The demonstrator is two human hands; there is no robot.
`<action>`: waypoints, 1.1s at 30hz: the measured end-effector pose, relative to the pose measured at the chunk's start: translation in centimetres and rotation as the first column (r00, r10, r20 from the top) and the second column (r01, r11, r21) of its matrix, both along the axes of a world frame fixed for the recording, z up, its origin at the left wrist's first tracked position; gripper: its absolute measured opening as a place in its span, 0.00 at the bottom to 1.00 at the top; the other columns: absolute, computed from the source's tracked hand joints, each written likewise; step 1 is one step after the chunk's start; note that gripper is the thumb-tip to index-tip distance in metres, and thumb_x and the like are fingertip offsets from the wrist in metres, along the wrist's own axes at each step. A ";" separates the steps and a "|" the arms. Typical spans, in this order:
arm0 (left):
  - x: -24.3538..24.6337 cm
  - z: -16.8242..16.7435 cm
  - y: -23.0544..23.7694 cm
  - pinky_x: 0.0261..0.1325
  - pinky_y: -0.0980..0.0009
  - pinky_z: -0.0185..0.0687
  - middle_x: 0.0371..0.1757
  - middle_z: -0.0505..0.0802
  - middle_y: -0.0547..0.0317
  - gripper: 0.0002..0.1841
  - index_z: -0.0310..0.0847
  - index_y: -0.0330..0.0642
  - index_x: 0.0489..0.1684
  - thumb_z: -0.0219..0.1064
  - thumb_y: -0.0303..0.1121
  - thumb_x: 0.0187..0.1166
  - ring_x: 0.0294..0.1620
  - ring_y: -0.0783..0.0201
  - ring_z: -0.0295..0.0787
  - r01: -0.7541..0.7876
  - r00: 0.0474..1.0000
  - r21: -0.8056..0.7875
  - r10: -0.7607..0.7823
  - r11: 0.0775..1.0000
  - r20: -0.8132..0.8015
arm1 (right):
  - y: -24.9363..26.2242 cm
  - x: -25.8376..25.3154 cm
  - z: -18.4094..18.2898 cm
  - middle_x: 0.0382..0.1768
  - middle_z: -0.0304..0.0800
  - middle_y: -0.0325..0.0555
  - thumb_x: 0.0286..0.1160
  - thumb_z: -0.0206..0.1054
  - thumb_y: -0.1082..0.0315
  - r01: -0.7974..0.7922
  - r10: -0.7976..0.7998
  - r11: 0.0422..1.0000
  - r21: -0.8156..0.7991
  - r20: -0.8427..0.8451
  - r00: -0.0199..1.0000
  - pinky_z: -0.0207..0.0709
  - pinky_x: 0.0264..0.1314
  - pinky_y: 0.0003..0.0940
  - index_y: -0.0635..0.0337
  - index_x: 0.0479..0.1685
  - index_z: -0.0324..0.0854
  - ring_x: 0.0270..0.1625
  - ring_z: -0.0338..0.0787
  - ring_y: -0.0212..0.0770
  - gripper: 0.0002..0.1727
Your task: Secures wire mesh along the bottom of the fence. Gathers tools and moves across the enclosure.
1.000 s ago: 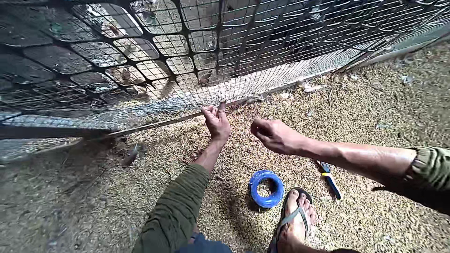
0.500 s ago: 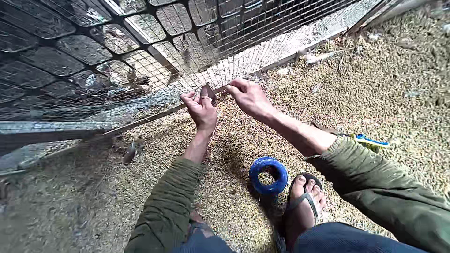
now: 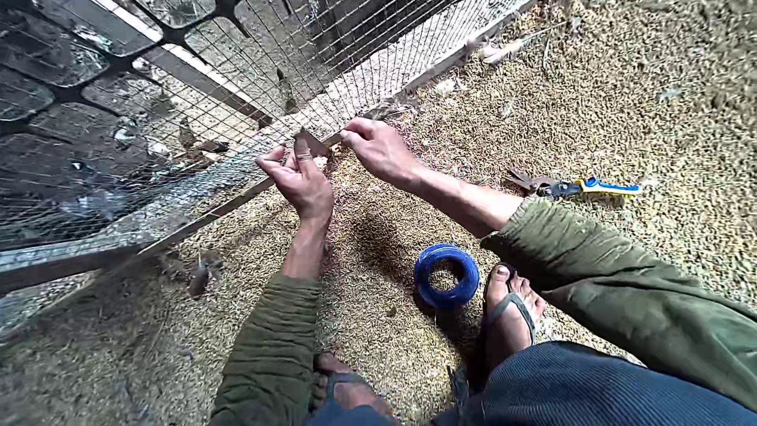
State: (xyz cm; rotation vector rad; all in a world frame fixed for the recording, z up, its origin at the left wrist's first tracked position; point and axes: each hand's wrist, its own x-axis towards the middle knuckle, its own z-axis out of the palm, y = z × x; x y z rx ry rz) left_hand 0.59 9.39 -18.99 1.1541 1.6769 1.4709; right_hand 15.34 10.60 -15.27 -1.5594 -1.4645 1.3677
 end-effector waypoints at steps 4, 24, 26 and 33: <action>0.0 -0.1 0.1 0.28 0.79 0.75 0.23 0.80 0.74 0.13 0.60 0.43 0.55 0.64 0.34 0.88 0.19 0.82 0.74 -0.001 1.000 0.028 0.001 1.000 -0.004 | 0.1 -0.3 -0.3 0.45 0.93 0.50 0.91 0.55 0.61 0.012 -0.011 1.000 0.017 -0.043 0.999 0.80 0.57 0.50 0.60 0.55 0.89 0.49 0.90 0.44 0.17; -5.9 -0.7 -0.8 0.48 0.67 0.85 0.51 0.89 0.45 0.32 0.57 0.34 0.90 0.61 0.37 0.90 0.40 0.64 0.86 0.384 0.845 -0.047 -0.371 0.922 -0.384 | 6.3 -2.3 -0.7 0.38 0.91 0.44 0.86 0.62 0.61 -0.098 0.098 0.995 0.000 -0.029 0.995 0.78 0.47 0.44 0.58 0.45 0.91 0.40 0.86 0.36 0.14; -6.2 -1.2 -1.0 0.48 0.67 0.85 0.56 0.88 0.43 0.29 0.62 0.36 0.89 0.60 0.37 0.91 0.43 0.62 0.86 0.384 0.830 -0.033 -0.361 0.923 -0.426 | 6.7 -2.1 -0.9 0.36 0.91 0.43 0.85 0.63 0.61 -0.113 0.113 0.994 -0.001 -0.037 0.993 0.77 0.46 0.44 0.58 0.43 0.92 0.39 0.85 0.35 0.14; -6.3 -1.6 -0.7 0.46 0.66 0.84 0.50 0.89 0.46 0.24 0.70 0.36 0.83 0.57 0.37 0.91 0.40 0.63 0.85 0.343 0.884 -0.056 -0.343 0.937 -0.317 | 6.7 -2.2 -0.8 0.36 0.91 0.42 0.85 0.64 0.61 -0.091 0.090 0.995 -0.031 -0.045 0.995 0.78 0.45 0.42 0.57 0.44 0.92 0.38 0.86 0.34 0.13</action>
